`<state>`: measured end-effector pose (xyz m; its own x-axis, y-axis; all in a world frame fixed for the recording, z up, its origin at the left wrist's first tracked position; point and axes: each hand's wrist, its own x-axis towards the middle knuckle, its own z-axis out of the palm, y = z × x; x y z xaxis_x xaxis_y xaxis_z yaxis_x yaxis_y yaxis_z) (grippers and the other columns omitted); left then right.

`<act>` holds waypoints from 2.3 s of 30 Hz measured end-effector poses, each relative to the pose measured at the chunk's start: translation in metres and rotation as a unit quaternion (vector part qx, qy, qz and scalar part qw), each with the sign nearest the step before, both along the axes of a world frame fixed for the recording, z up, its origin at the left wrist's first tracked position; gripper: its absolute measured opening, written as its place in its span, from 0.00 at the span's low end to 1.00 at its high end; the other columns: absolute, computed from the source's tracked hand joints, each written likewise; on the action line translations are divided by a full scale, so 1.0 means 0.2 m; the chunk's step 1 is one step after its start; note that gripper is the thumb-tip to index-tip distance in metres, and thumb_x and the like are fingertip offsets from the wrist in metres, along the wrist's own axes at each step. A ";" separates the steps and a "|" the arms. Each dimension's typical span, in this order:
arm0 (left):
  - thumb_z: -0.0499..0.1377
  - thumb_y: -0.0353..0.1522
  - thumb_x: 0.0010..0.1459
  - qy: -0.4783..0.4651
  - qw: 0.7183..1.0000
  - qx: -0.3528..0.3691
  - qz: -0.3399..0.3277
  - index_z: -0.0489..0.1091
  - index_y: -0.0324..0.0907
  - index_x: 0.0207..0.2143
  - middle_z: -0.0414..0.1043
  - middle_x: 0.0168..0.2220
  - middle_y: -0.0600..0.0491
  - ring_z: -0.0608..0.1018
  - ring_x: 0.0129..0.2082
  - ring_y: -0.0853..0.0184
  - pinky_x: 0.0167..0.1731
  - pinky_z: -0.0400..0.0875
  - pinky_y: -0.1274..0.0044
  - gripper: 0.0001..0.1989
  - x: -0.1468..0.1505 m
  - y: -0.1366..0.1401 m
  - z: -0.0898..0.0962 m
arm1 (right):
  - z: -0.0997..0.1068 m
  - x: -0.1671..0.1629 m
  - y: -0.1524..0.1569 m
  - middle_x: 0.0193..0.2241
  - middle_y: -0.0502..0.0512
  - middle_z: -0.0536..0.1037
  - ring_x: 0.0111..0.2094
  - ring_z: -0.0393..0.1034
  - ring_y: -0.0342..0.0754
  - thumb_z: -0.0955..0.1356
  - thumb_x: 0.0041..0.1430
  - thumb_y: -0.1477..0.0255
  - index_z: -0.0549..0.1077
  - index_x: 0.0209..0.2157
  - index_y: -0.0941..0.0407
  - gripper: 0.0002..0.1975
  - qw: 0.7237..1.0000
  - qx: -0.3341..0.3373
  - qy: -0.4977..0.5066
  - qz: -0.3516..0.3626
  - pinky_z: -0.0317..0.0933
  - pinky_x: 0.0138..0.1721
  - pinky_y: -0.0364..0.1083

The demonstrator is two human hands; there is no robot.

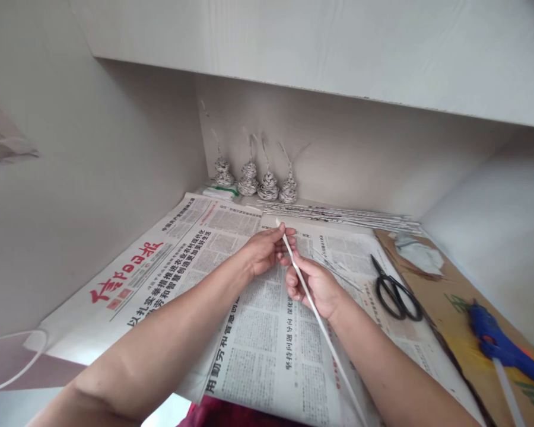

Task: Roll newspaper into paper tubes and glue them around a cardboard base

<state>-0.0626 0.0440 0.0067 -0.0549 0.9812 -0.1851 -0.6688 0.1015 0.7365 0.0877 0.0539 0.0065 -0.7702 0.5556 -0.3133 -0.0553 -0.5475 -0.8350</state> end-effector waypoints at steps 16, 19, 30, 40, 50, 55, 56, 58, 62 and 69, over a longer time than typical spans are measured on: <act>0.56 0.31 0.58 0.005 1.000 0.016 -0.011 0.73 0.30 0.36 0.73 0.28 0.45 0.76 0.25 0.72 0.22 0.71 0.86 0.11 0.01 -0.01 0.03 | -0.02 0.00 0.01 0.11 0.42 0.61 0.13 0.55 0.38 0.67 0.53 0.57 0.66 0.28 0.56 0.16 0.999 -0.023 0.037 -0.013 0.47 0.16 0.39; 0.56 0.31 0.58 -0.002 1.000 0.010 -0.001 0.73 0.30 0.35 0.73 0.28 0.45 0.76 0.26 0.72 0.25 0.73 0.86 0.10 0.00 -0.01 0.04 | -0.02 0.01 0.02 0.13 0.44 0.63 0.15 0.59 0.40 0.64 0.56 0.55 0.66 0.29 0.56 0.17 0.998 -0.050 0.029 0.013 0.48 0.18 0.40; 0.56 0.31 0.58 0.021 0.999 0.011 0.028 0.73 0.30 0.33 0.71 0.25 0.47 0.76 0.24 0.73 0.26 0.74 0.85 0.10 -0.01 -0.01 0.02 | -0.03 -0.02 -0.01 0.14 0.46 0.67 0.14 0.63 0.41 0.65 0.53 0.52 0.64 0.27 0.56 0.20 0.992 0.113 -0.053 -0.027 0.51 0.15 0.39; 0.57 0.27 0.57 0.013 1.000 0.004 0.009 0.74 0.30 0.34 0.72 0.27 0.46 0.77 0.27 0.72 0.29 0.75 0.84 0.08 -0.01 -0.01 0.04 | -0.06 0.00 0.01 0.11 0.44 0.63 0.10 0.57 0.40 0.58 0.57 0.50 0.64 0.27 0.54 0.22 0.926 0.330 -0.173 -0.064 0.53 0.14 0.40; 0.56 0.27 0.57 -0.012 0.998 -0.012 0.066 0.73 0.29 0.33 0.72 0.29 0.46 0.79 0.30 0.68 0.29 0.76 0.84 0.08 -0.04 0.01 0.04 | 0.02 0.03 -0.01 0.16 0.47 0.66 0.17 0.61 0.42 0.59 0.60 0.54 0.65 0.25 0.54 0.19 0.842 0.479 -0.240 -0.060 0.55 0.22 0.42; 0.56 0.28 0.58 -0.040 0.997 -0.014 0.068 0.72 0.29 0.34 0.71 0.28 0.48 0.79 0.31 0.69 0.28 0.76 0.86 0.09 -0.04 0.00 0.05 | 0.01 0.02 0.01 0.11 0.40 0.55 0.10 0.51 0.39 0.60 0.58 0.53 0.59 0.27 0.53 0.18 0.991 0.115 -0.056 0.041 0.45 0.13 0.39; 0.55 0.28 0.58 -0.044 0.997 -0.014 0.068 0.72 0.30 0.34 0.71 0.27 0.48 0.79 0.31 0.69 0.28 0.76 0.87 0.09 -0.04 0.00 0.06 | 0.01 0.02 0.01 0.12 0.40 0.55 0.10 0.51 0.39 0.60 0.58 0.53 0.59 0.27 0.53 0.17 0.995 0.084 -0.030 0.052 0.44 0.12 0.39; 0.56 0.29 0.58 -0.043 0.997 -0.012 0.065 0.72 0.30 0.34 0.71 0.27 0.49 0.79 0.30 0.69 0.26 0.76 0.87 0.09 -0.04 0.00 0.06 | 0.01 0.01 0.01 0.13 0.41 0.58 0.12 0.55 0.40 0.61 0.57 0.53 0.61 0.29 0.53 0.17 0.994 0.099 -0.033 0.045 0.46 0.13 0.39; 0.57 0.29 0.57 -0.018 0.999 -0.016 0.034 0.72 0.30 0.34 0.73 0.28 0.47 0.79 0.28 0.69 0.22 0.74 0.86 0.08 -0.03 0.00 0.03 | -0.01 0.01 0.00 0.14 0.44 0.64 0.13 0.60 0.41 0.63 0.56 0.53 0.65 0.30 0.54 0.17 0.934 0.318 -0.156 -0.042 0.52 0.15 0.40; 0.56 0.30 0.58 -0.035 0.999 -0.008 0.007 0.72 0.30 0.35 0.74 0.30 0.45 0.79 0.30 0.68 0.25 0.75 0.86 0.10 -0.02 0.00 0.03 | 0.03 0.02 0.01 0.12 0.41 0.59 0.11 0.55 0.39 0.60 0.60 0.56 0.61 0.29 0.53 0.15 0.973 0.211 -0.095 -0.008 0.47 0.13 0.39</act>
<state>-0.0668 0.0436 0.0122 -0.0560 0.9774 -0.2040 -0.7197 0.1021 0.6867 0.0913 0.0551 0.0115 -0.7109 0.6769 -0.1906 0.1156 -0.1547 -0.9812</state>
